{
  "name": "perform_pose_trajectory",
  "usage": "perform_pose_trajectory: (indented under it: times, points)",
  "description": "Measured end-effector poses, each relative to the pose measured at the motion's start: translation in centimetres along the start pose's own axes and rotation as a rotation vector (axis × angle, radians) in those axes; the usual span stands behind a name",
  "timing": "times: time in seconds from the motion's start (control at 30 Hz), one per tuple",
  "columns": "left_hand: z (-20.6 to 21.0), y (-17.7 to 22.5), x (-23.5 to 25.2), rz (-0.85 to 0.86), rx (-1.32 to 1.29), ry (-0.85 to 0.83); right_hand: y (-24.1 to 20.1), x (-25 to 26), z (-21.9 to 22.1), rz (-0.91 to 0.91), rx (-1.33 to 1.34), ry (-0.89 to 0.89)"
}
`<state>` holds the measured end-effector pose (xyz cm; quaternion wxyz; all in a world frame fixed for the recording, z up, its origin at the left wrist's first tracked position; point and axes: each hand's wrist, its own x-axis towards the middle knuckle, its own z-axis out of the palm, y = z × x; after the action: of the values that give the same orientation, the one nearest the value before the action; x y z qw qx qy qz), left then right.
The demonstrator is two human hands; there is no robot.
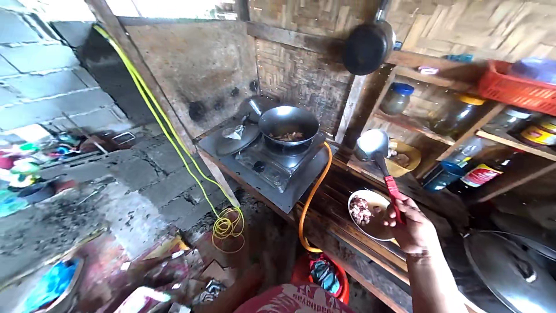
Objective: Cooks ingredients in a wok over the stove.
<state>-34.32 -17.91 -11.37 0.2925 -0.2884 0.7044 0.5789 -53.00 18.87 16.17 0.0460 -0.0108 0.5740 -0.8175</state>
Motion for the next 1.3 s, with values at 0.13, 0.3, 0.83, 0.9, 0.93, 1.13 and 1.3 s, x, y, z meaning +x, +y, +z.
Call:
perform_pose_trajectory:
  times: [0.13, 0.3, 0.83, 0.9, 0.93, 1.13, 1.3]
  points:
    - [-4.9, -5.4, -0.1, -0.062, 0.3, 0.09, -1.3, 1.6, 4.1, -0.183, -0.22, 0.031]
    - [-10.8, -2.1, -9.2, -0.223, 0.39, 0.137, -2.6, 3.5, 8.8, -0.388, -0.68, 0.053]
    - [-21.8, -11.8, 2.1, -0.286, 0.52, 0.065, -2.3, 9.9, 20.3, -0.747, -1.498, 0.09]
    - [-22.3, -12.5, 3.2, -0.303, 0.601, 0.005, -2.4, 10.3, 21.2, -0.802, -1.537, 0.111]
    - [-22.5, -13.7, 4.1, -0.289, 0.669, -0.002, -2.6, 10.5, 21.7, -0.819, -1.552, 0.111]
    - [-25.3, -12.8, 1.2, -0.125, 0.731, -0.129, -2.4, 11.6, 22.1, -0.762, -1.587, 0.077]
    - [-22.6, -8.2, -4.9, -0.43, 0.482, -0.013, -2.2, 11.3, 19.7, -0.727, -1.555, 0.09]
